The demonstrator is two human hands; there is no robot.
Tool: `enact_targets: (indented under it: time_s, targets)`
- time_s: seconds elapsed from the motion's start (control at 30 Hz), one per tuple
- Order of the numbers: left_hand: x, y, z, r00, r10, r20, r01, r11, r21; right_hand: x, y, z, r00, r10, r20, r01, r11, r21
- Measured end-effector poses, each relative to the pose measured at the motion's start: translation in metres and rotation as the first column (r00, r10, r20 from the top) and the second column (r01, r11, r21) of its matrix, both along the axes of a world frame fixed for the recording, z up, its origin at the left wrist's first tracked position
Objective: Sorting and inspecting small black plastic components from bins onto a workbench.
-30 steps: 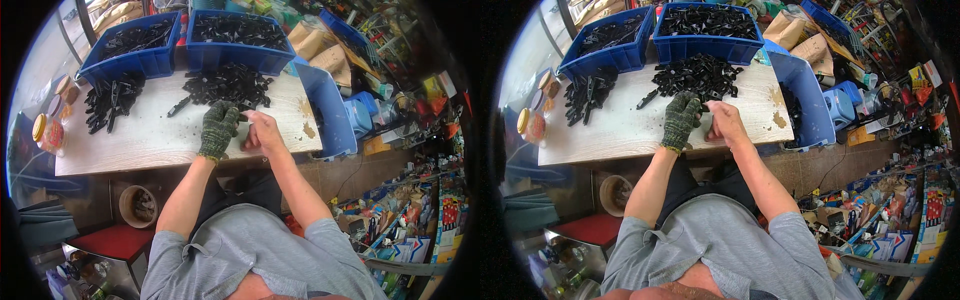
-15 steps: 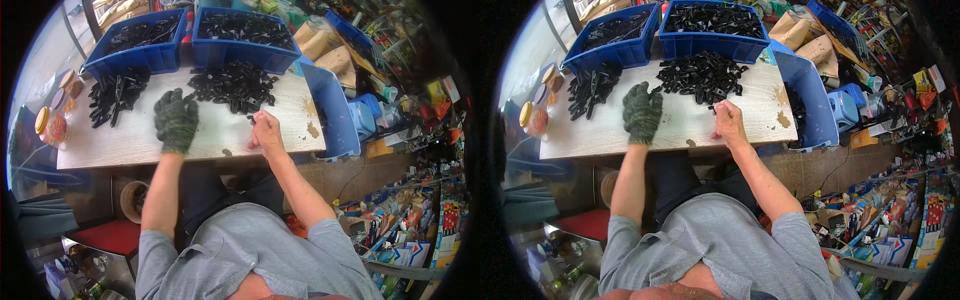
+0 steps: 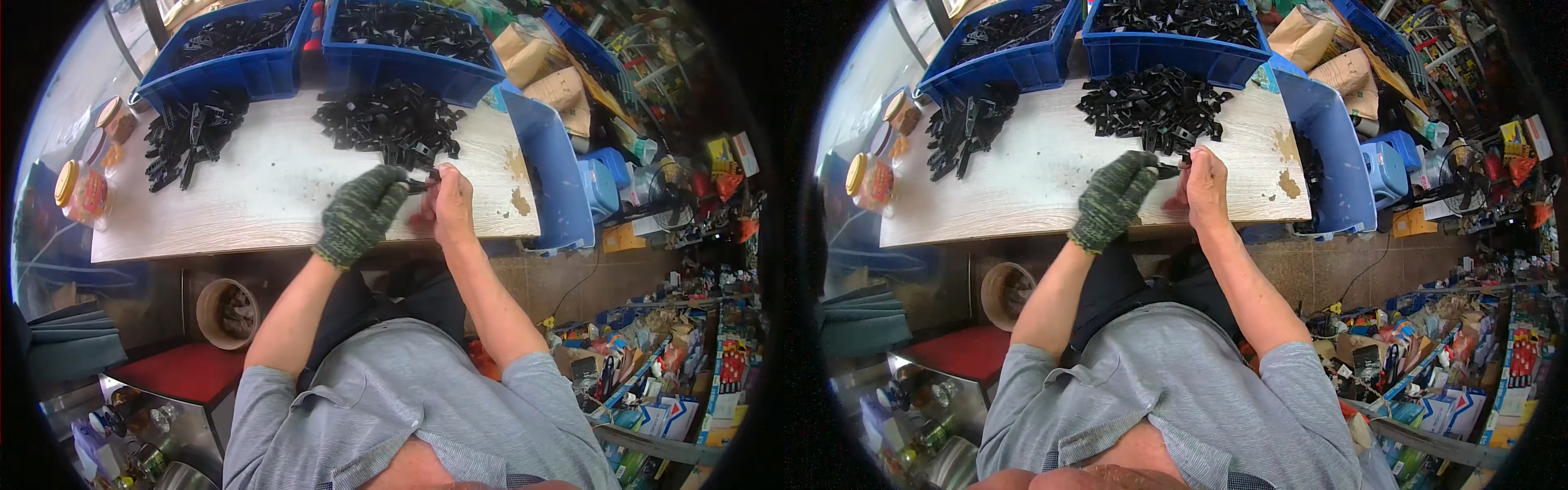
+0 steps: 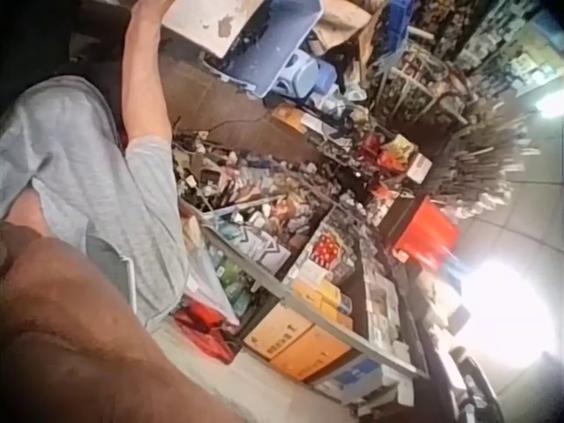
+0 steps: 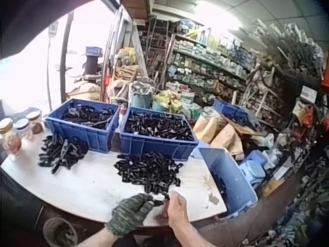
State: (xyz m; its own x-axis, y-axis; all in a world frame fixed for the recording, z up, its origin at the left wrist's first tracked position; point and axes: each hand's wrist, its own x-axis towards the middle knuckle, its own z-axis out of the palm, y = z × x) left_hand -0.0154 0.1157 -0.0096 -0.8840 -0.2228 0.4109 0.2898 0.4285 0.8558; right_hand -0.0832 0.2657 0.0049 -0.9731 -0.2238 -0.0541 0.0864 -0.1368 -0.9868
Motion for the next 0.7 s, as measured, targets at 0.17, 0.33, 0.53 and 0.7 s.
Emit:
enact_targets:
  time_s: [0.17,0.33,0.53,0.7]
  targets:
    - [-0.009,0.017,-0.006,0.999,0.033,-0.029,-0.033,0.999,-0.003,0.002,-0.001,-0.004,0.999,-0.044,0.007,0.044,0.999,0.001]
    - [-0.015,0.022,-0.013,0.996,0.01,0.094,-0.026,0.985,0.171,-0.012,0.007,-0.029,0.975,-0.06,-0.215,0.073,0.996,0.054]
    - [-0.025,0.06,-0.012,0.979,0.184,-0.091,-0.172,0.977,0.124,-0.004,0.006,-0.013,0.961,-0.045,-0.272,0.073,0.993,0.091]
    - [-0.023,0.064,-0.016,0.981,0.192,0.001,-0.192,0.981,0.022,0.0,0.008,-0.011,0.962,0.002,-0.272,0.031,0.993,0.116]
